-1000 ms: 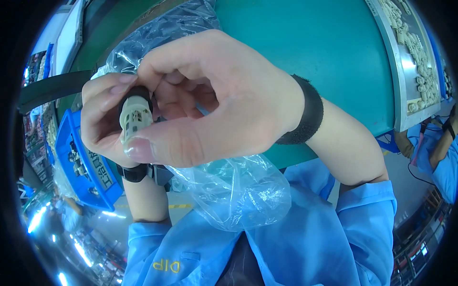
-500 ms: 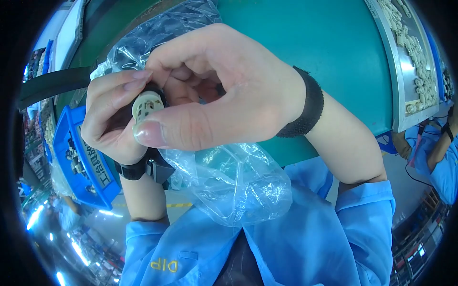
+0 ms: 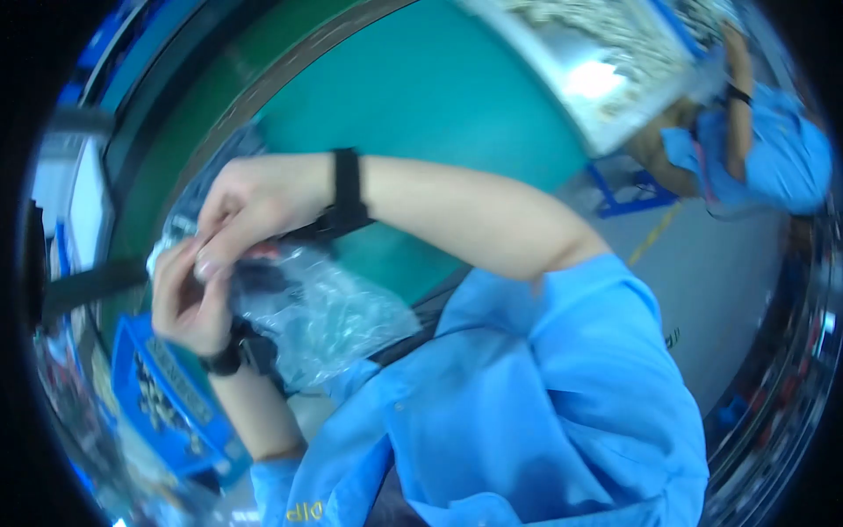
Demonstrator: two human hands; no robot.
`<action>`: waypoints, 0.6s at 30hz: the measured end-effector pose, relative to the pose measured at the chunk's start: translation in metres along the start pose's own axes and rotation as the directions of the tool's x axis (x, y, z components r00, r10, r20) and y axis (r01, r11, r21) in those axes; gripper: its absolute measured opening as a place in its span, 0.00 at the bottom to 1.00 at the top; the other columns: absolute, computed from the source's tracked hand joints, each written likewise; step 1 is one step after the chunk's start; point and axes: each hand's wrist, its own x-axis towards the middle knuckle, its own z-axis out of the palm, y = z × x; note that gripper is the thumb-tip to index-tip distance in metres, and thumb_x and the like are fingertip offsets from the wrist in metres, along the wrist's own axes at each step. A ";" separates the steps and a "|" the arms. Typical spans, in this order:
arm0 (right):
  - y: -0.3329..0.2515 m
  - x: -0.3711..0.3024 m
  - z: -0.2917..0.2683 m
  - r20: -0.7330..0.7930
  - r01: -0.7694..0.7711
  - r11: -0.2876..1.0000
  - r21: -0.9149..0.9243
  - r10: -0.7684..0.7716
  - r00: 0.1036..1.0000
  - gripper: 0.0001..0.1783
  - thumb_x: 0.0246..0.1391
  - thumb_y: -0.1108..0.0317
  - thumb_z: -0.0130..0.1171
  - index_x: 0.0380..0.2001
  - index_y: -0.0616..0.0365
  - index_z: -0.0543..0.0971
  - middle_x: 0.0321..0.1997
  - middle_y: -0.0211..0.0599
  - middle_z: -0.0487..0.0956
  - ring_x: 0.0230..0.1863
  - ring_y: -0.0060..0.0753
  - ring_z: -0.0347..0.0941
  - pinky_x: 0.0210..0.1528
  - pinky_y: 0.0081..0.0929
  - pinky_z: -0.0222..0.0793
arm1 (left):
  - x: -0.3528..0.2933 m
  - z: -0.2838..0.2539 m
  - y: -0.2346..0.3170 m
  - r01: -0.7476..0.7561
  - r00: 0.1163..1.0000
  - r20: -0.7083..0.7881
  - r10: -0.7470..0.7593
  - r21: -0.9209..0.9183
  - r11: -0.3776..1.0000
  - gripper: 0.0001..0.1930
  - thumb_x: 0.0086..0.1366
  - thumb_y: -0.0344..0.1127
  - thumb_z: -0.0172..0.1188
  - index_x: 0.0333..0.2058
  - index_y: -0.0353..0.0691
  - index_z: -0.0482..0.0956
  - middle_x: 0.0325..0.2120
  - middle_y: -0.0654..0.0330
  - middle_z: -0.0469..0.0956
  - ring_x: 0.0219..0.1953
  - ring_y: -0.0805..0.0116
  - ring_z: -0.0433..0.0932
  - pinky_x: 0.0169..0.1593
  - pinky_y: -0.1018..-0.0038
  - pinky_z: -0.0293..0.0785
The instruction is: The person picks up a white plastic component and a black rubber ring, fits the ring onto the component, and presses them together by hand. After rotating the assembly, they place it into a blue bin and reach for another set of parts.
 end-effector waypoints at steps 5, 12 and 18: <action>-0.086 -0.026 0.017 -0.244 0.047 0.822 -0.568 -0.222 0.944 0.21 0.52 0.51 0.67 0.29 0.62 0.82 0.20 0.27 0.77 0.22 0.16 0.70 0.24 0.18 0.63 | 0.000 -0.053 0.053 -0.123 0.992 0.043 0.118 0.122 0.985 0.19 0.46 0.22 0.68 0.40 0.26 0.79 0.35 0.42 0.81 0.35 0.54 0.80 0.39 0.69 0.77; -0.100 -0.190 -0.098 -0.521 -0.434 0.297 -0.850 -0.362 0.773 0.10 0.57 0.66 0.58 0.36 0.61 0.81 0.29 0.37 0.81 0.31 0.26 0.77 0.34 0.25 0.73 | -0.072 -0.135 0.050 0.485 0.872 -0.131 -0.471 0.107 0.868 0.13 0.58 0.25 0.64 0.41 0.27 0.78 0.27 0.57 0.79 0.29 0.68 0.76 0.33 0.79 0.73; -0.099 -0.324 -0.180 -0.908 -0.912 -0.332 -0.242 -0.253 0.333 0.16 0.47 0.60 0.61 0.32 0.62 0.82 0.36 0.52 0.82 0.40 0.55 0.78 0.44 0.42 0.73 | -0.147 -0.253 0.003 0.751 0.631 -0.292 -0.718 0.461 0.473 0.11 0.62 0.29 0.65 0.41 0.30 0.78 0.23 0.69 0.71 0.26 0.84 0.65 0.29 0.85 0.60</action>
